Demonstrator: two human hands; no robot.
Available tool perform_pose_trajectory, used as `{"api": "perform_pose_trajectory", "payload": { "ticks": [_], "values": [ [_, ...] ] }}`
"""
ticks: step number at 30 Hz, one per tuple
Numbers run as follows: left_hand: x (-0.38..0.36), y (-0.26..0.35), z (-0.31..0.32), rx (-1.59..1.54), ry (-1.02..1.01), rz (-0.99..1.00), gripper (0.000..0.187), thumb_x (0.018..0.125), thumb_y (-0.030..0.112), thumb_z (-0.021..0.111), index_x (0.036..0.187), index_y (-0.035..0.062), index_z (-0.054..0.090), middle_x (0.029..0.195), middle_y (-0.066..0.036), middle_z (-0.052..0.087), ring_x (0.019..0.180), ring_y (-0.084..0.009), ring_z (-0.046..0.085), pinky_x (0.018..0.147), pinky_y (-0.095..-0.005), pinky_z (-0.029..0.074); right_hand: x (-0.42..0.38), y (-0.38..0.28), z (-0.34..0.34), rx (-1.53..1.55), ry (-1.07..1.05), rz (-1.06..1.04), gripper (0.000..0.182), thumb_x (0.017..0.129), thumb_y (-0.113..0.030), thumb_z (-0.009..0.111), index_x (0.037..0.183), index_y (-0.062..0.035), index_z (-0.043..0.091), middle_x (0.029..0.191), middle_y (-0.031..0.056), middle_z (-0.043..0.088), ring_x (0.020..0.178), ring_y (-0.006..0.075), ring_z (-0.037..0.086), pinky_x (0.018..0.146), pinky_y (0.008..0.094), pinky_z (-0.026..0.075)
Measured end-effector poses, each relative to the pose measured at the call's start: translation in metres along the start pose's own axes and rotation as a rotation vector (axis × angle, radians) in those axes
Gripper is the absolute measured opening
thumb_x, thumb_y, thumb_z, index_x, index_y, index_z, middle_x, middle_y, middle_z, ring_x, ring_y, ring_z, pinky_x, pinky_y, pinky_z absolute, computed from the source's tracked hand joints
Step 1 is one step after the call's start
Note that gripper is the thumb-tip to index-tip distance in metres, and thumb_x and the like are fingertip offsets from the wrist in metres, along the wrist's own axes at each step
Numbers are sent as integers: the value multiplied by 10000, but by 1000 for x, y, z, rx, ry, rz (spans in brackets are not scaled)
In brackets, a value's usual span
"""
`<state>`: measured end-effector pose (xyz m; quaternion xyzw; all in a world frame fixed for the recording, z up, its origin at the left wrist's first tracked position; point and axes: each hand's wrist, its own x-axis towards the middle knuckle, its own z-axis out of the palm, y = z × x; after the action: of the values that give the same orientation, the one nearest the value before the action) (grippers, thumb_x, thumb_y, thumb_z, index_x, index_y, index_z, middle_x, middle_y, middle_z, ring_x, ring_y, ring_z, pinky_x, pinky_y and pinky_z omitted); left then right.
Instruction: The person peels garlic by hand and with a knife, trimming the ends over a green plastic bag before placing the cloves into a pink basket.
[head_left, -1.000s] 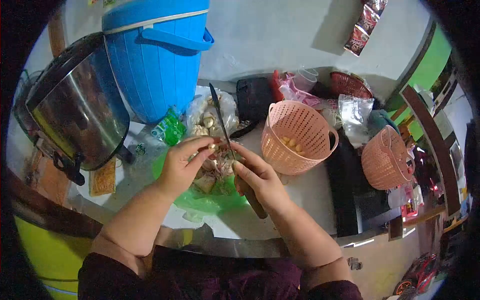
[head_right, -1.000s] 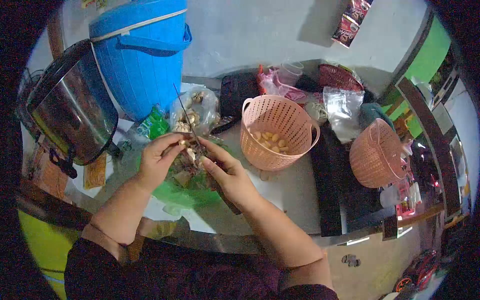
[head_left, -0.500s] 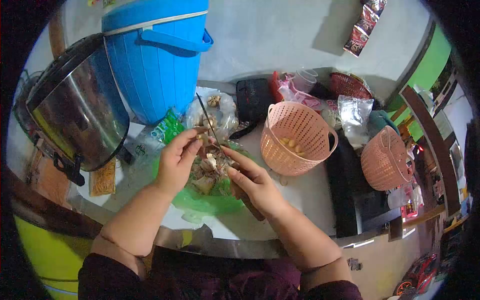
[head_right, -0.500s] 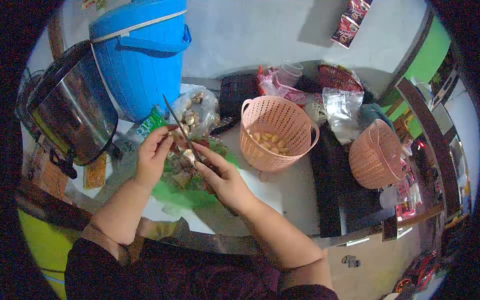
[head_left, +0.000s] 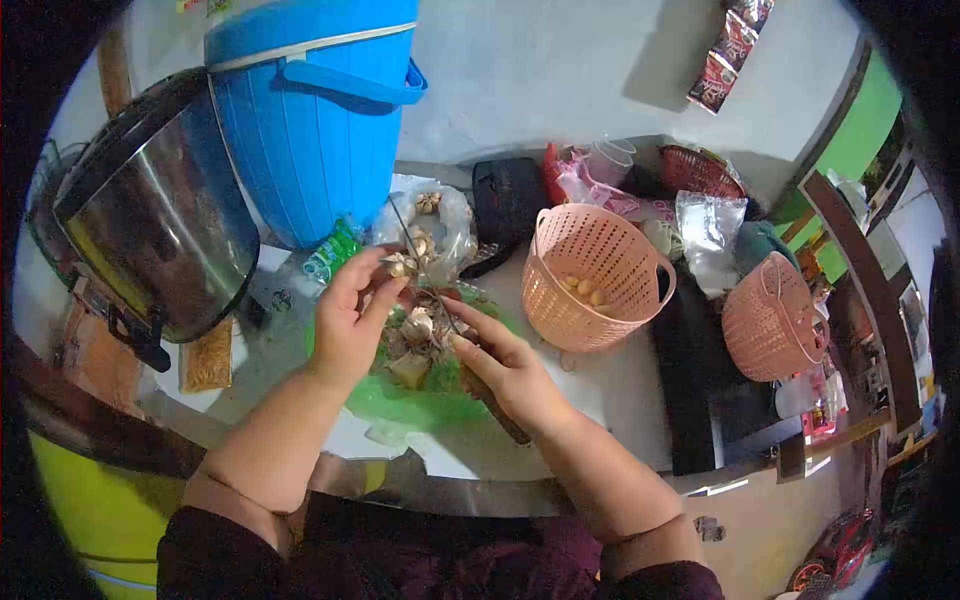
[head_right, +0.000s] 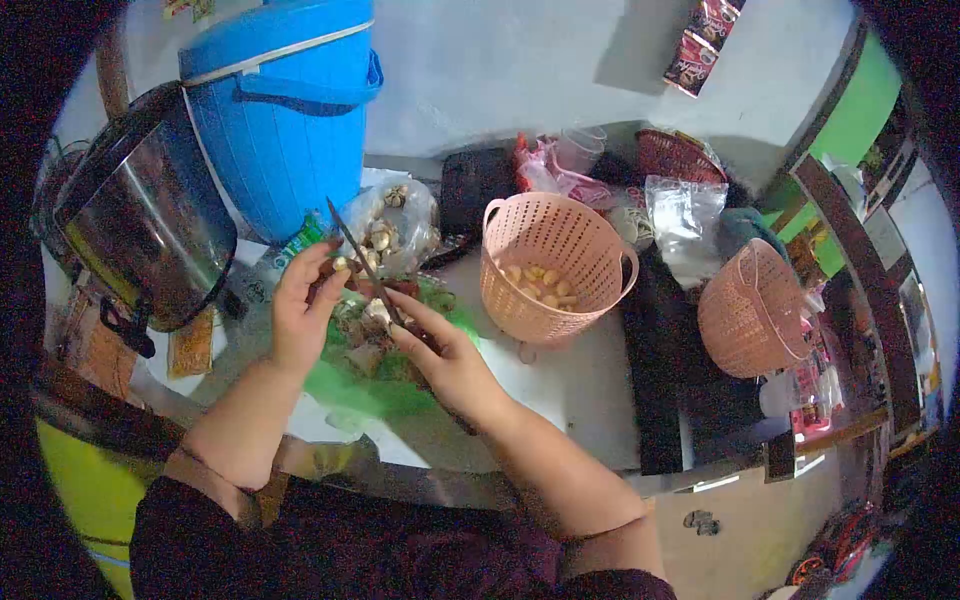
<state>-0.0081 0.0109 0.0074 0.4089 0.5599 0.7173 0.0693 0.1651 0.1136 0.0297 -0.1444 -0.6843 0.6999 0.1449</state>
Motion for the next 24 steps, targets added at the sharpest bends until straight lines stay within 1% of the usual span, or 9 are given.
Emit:
{"api": "perform_pose_trajectory", "payload": {
  "ticks": [5,8,12,13,15,17,20,22,24],
  "values": [
    [8,1,-8,45,46,-14,258,911,23,616,1157,-27,559,1044,-71,641,957,-118,597,840,-241,468,0,4,1,-42,13,13,457,992,-184,512,1432,-113,410,840,-21,489,678,53,458,586,199,393],
    [7,-5,-9,90,-13,8,262,911,27,618,1162,-21,565,1041,-69,644,945,-113,598,824,-244,476,1,5,1,-18,-3,6,468,996,-186,504,1444,-114,389,848,-23,490,687,53,457,588,195,389],
    [2,12,-5,260,-122,68,292,835,-88,604,1118,-16,609,1046,-80,653,941,-149,628,790,-269,513,-2,4,0,-2,-27,26,517,999,-166,493,1482,-124,315,875,-15,489,696,54,455,596,200,395],
    [2,8,-4,266,-134,126,322,800,-131,580,1097,-13,621,1034,-86,661,945,-168,639,797,-278,520,-3,3,1,-16,-22,-11,530,999,-160,492,1489,-124,296,888,-9,486,699,56,453,602,204,398],
    [3,8,-5,311,-172,195,305,805,-127,575,1079,-6,630,1029,-93,665,954,-182,641,810,-294,519,-5,2,2,-42,-13,-85,557,998,-150,490,1504,-125,258,914,2,482,705,62,449,612,211,402],
    [2,10,-5,327,-209,213,290,804,-119,580,1059,5,640,1039,-99,670,966,-201,644,829,-311,513,-2,3,-1,-231,-36,-248,569,995,-141,491,1508,-121,244,934,12,481,716,67,446,621,218,406],
    [1,15,-4,307,-265,161,269,794,-98,603,1028,25,656,1074,-106,678,990,-235,650,870,-339,497,-2,5,-1,-387,-27,-347,570,969,-131,525,1488,-106,289,981,74,512,808,151,477,709,260,412],
    [0,10,-4,284,-265,144,278,788,-74,626,1038,38,670,1073,-96,688,995,-224,652,870,-330,492,-4,0,1,-438,-1,-346,568,937,-123,568,1458,-94,345,1044,175,555,970,296,549,876,348,434],
    [-2,7,-4,266,-262,110,280,788,-68,630,1040,43,678,1061,-93,692,992,-219,653,867,-328,491,-5,-6,1,-560,14,-391,561,931,-122,572,1449,-90,360,1023,178,549,959,308,548,872,350,436]
  ]
}}
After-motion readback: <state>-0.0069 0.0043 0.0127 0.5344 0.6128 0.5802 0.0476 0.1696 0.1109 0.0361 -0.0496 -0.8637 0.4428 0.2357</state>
